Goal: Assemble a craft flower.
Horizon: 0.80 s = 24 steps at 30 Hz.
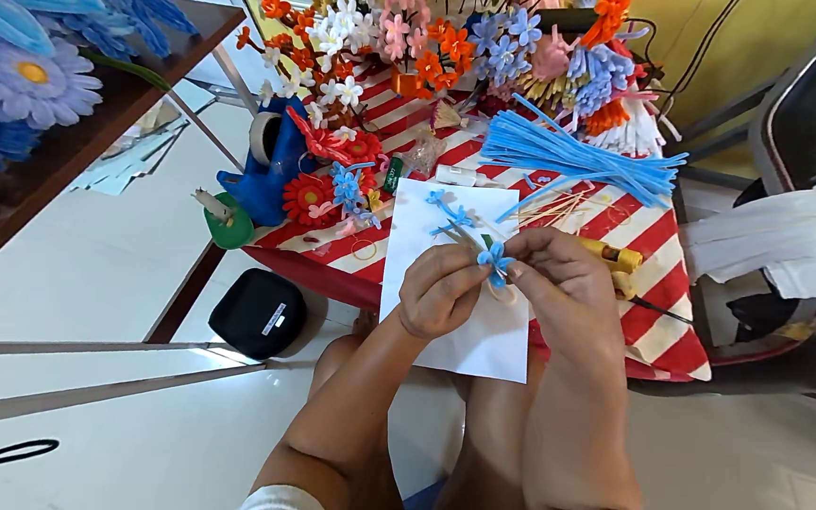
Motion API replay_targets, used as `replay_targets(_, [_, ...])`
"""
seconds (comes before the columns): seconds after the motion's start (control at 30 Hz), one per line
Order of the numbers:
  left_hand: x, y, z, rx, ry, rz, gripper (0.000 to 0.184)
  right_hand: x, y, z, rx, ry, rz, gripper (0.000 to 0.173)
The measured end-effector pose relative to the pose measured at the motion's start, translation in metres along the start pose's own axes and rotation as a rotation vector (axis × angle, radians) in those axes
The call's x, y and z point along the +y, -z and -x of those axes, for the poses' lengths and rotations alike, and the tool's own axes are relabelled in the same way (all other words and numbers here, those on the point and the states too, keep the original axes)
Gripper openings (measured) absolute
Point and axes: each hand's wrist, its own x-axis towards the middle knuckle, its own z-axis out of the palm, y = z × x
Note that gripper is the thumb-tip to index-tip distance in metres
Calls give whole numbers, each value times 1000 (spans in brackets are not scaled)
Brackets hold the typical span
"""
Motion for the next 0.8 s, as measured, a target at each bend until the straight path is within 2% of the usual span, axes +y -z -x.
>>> replay_targets(0.27, [-6, -1, -1, -50, 28, 75, 10, 3, -6, -3, 94, -28, 21, 24])
replay_targets(0.33, [-7, -1, 0, -61, 100, 119, 14, 4, -7, -4, 120, -25, 58, 27])
replay_targets(0.43, [-5, -4, -3, -24, 298, 205, 6, 8, -9, -5, 150, 0, 147, 29])
replay_targets(0.57, [0, -2, -10, -57, 569, 305, 21, 13, -11, -6, 165, 52, 257, 30])
replay_targets(0.63, [-1, 1, -14, -105, 607, 329, 23, 15, -11, -7, 162, 90, 296, 29])
replay_targets(0.8, [-1, 4, -18, -150, 636, 394, 11, 18, -10, -7, 144, 150, 332, 29])
